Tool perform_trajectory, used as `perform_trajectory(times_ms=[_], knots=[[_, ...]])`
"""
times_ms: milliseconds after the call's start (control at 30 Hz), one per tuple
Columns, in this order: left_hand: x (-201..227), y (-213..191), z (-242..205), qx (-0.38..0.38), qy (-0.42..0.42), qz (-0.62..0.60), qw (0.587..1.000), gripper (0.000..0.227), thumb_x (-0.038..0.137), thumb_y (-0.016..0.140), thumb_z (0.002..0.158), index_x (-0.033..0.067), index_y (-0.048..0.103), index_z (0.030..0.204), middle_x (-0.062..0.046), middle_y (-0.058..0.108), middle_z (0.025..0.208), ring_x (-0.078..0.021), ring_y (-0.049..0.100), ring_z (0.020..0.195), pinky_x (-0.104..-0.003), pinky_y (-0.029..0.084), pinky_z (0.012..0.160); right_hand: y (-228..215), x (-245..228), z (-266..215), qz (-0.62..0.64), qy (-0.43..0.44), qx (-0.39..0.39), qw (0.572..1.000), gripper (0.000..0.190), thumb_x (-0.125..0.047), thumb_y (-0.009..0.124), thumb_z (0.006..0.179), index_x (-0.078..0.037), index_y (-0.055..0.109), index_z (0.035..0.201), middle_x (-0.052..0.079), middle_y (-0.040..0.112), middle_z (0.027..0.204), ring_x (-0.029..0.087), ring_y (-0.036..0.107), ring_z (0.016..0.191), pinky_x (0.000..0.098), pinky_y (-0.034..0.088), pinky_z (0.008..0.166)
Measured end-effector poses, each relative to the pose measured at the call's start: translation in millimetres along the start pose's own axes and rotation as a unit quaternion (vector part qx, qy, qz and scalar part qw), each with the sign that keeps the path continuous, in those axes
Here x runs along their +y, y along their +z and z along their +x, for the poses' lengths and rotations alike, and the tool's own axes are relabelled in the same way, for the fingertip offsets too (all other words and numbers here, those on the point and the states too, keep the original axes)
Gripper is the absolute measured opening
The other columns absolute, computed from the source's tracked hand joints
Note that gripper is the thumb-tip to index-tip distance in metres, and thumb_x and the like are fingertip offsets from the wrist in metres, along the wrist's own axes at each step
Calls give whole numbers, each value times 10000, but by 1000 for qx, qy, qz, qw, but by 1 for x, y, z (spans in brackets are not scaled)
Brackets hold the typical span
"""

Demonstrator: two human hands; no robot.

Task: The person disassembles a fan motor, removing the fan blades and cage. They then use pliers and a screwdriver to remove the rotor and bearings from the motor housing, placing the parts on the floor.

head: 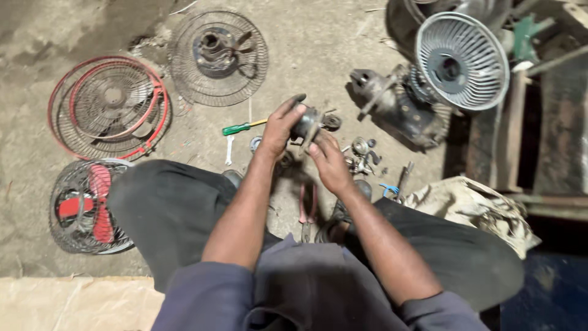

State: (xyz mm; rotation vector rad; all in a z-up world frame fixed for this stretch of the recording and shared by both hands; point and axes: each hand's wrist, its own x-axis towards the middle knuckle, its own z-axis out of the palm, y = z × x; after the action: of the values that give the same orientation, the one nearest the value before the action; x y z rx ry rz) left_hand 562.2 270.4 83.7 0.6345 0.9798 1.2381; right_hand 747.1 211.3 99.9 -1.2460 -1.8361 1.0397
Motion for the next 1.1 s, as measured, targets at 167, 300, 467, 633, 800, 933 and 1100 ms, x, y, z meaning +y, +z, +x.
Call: perform_trajectory(times_ms=[167, 300, 467, 633, 800, 933, 1100], knots=[[13, 64, -43, -35, 89, 224, 970, 913, 275, 930, 704, 20, 488, 1461, -152, 615, 1373, -262, 595, 1278, -360, 467, 1097, -34, -2, -39, 46, -78, 127, 988, 426, 3, 564, 910, -46, 677, 1317, 127, 659, 1432, 276, 641, 1308, 399, 496, 1177], [22, 89, -85, -150, 197, 404, 881, 1013, 282, 971, 667, 49, 439, 1497, -188, 527, 1429, -343, 510, 1350, -445, 399, 1156, -62, -8, -60, 715, 194, 100, 664, 491, -309, 479, 1046, -19, 557, 1434, 143, 625, 1413, 297, 603, 1283, 450, 492, 1127], [47, 93, -104, -220, 209, 456, 837, 906, 295, 938, 655, 101, 528, 1440, -162, 576, 1360, -373, 550, 1312, -461, 452, 1124, -63, -1, -69, 787, 182, 5, 590, 519, -395, 399, 1107, -32, 563, 1439, 187, 677, 1307, 375, 688, 1159, 462, 580, 891], [53, 89, -121, -134, 56, 578, 803, 834, 538, 829, 724, 56, 520, 1330, -201, 629, 1200, -383, 651, 1113, -477, 528, 943, -22, 42, -66, 690, 372, 38, 620, 530, -391, 410, 933, -51, 612, 1286, 157, 737, 1098, 309, 735, 944, 471, 624, 842], [24, 54, -149, 52, -160, 504, 847, 691, 566, 695, 860, 26, 549, 1265, -203, 673, 1111, -345, 680, 948, -486, 559, 755, 42, 54, -95, 376, 335, 51, 862, 240, -209, 723, 1062, 14, 696, 980, 46, 620, 791, 211, 559, 660, 426, 437, 797], [7, 26, -167, 131, -355, 129, 917, 532, 504, 591, 899, 99, 625, 1242, -76, 708, 984, -184, 668, 763, -365, 552, 527, 57, 25, -100, 224, 312, -27, 923, 553, -402, 623, 1080, -15, 662, 687, 14, 569, 622, 135, 477, 596, 543, 421, 902], [-10, 9, -177, 164, -367, 55, 914, 497, 464, 654, 907, 58, 636, 1192, -57, 715, 927, -165, 673, 740, -329, 548, 501, 51, 11, -77, 66, 239, -84, 965, 640, -459, 562, 1041, 37, 698, 661, 184, 659, 613, 271, 612, 628, 449, 232, 1208]])
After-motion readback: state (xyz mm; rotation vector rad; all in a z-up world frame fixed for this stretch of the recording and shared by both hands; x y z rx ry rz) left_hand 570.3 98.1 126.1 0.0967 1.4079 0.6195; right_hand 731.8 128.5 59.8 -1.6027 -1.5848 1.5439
